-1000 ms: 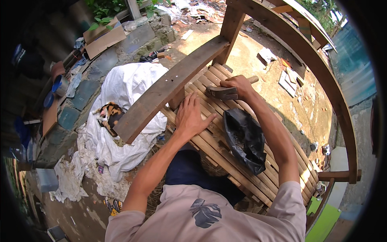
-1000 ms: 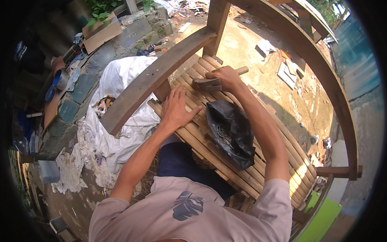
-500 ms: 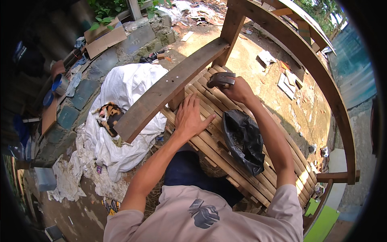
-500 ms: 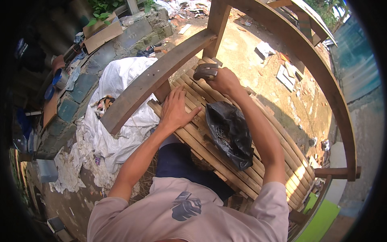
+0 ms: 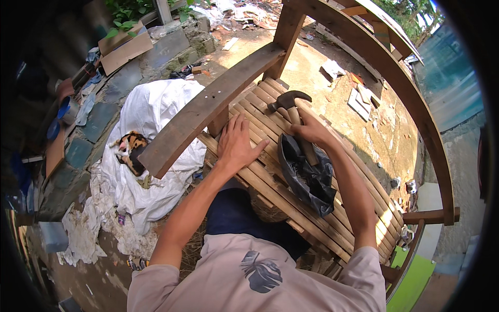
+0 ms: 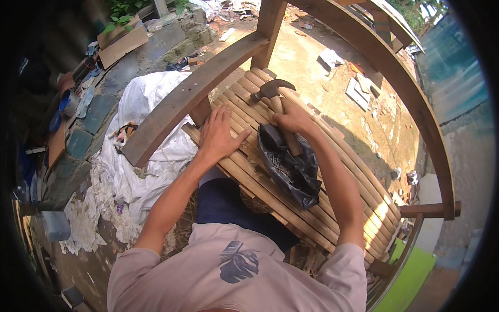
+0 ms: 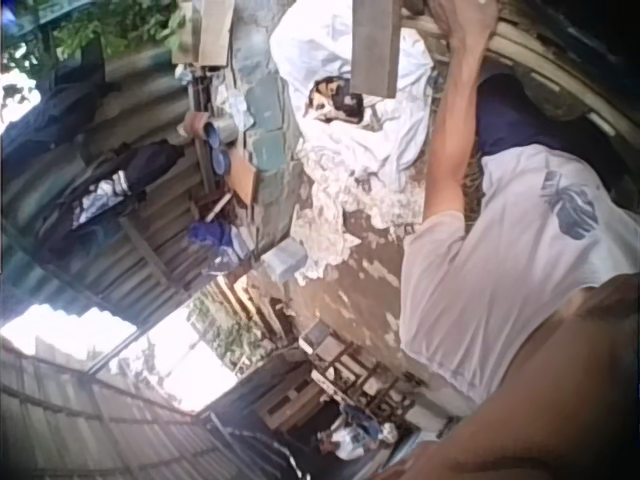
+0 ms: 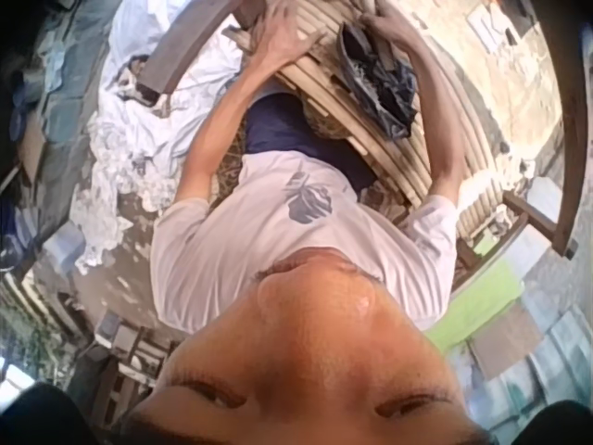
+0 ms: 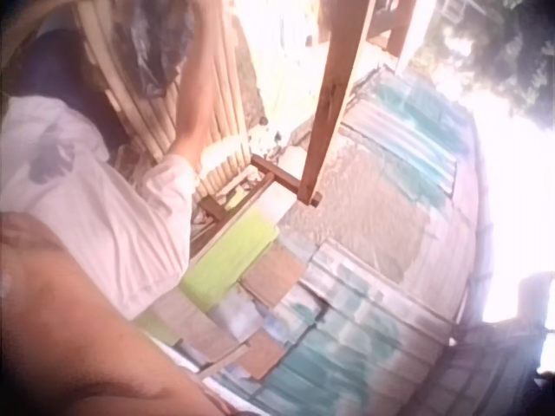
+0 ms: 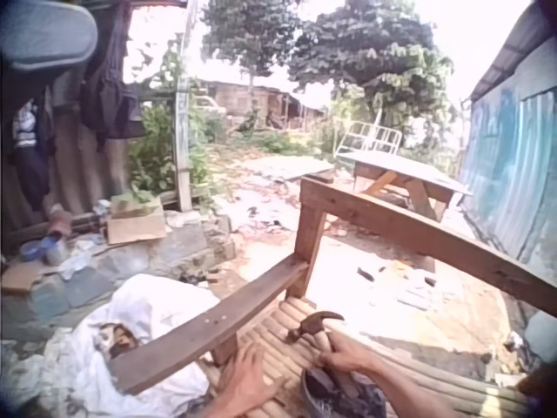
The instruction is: The person uses a hammer to drive nails into a wooden bench frame, securing slats to the side rail. They repeatedly pick nails from a black plastic bag and hammer them into place along the bench edge.
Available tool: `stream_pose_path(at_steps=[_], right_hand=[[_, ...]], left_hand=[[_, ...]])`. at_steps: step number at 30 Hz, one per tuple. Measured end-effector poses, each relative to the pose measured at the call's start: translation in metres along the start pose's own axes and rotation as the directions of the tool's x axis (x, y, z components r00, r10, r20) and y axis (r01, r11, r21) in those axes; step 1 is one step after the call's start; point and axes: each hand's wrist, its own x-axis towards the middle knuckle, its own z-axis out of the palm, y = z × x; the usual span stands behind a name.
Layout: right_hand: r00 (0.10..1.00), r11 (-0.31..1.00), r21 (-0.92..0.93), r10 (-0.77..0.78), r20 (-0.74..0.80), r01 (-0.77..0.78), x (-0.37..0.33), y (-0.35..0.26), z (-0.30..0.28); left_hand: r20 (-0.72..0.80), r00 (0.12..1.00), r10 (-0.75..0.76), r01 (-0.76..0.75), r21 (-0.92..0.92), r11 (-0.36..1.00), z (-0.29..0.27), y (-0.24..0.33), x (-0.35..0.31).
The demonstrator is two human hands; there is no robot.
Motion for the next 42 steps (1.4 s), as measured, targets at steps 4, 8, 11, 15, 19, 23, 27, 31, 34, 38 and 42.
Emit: stream_pose_path(at_steps=[4, 8, 11, 15, 19, 23, 27, 31, 34, 38, 42], right_hand=[[0.976, 0.997, 0.056, -0.036, -0.213, 0.049, -0.017, -0.022, 0.010], [0.914, 0.990, -0.018, -0.135, -0.384, 0.138, -0.034, -0.065, 0.013], [0.920, 0.985, 0.137, -0.039, -0.390, 0.100, -0.040, -0.105, 0.012], [0.946, 0.994, 0.028, -0.092, -0.310, 0.106, -0.030, -0.100, 0.039], [0.960, 1.000, 0.002, -0.005, -0.279, 0.005, -0.024, -0.102, 0.035], [0.912, 0.994, 0.111, 0.029, -0.409, 0.018, -0.040, -0.127, 0.029], [0.958, 0.997, -0.057, -0.066, -0.280, 0.052, -0.028, -0.104, 0.057], [0.922, 0.997, 0.057, -0.023, -0.387, 0.049, -0.029, -0.123, 0.046], [0.868, 0.990, 0.136, 0.039, -0.495, 0.034, -0.041, -0.134, 0.051], [0.928, 0.999, 0.045, 0.007, -0.371, 0.010, -0.017, -0.105, 0.074], [0.882, 0.995, 0.094, 0.018, -0.470, 0.029, -0.035, -0.134, 0.052]], left_hand=[[0.025, 1.000, -0.003, 0.003, 0.038, 0.999, 0.000, -0.005, -0.002], [0.041, 0.999, 0.035, -0.036, 0.016, 0.999, -0.003, -0.007, -0.001], [0.045, 0.999, 0.028, -0.029, 0.009, 1.000, -0.008, -0.007, -0.002], [0.027, 0.999, 0.029, -0.029, -0.001, 1.000, -0.006, -0.006, -0.001], [0.013, 1.000, 0.025, -0.024, -0.049, 0.999, -0.007, -0.007, -0.004], [-0.009, 1.000, 0.008, -0.008, -0.018, 1.000, -0.005, -0.008, -0.005], [-0.041, 0.999, 0.011, -0.013, -0.066, 0.998, 0.002, -0.009, -0.001], [-0.057, 0.998, 0.003, -0.007, -0.070, 0.998, 0.002, -0.012, -0.005], [-0.091, 0.996, 0.018, -0.022, -0.042, 0.999, 0.003, -0.011, -0.004], [-0.082, 0.996, 0.032, -0.040, -0.103, 0.994, 0.007, -0.011, -0.006], [-0.116, 0.993, 0.016, -0.030, -0.117, 0.993, 0.003, -0.019, -0.004]])
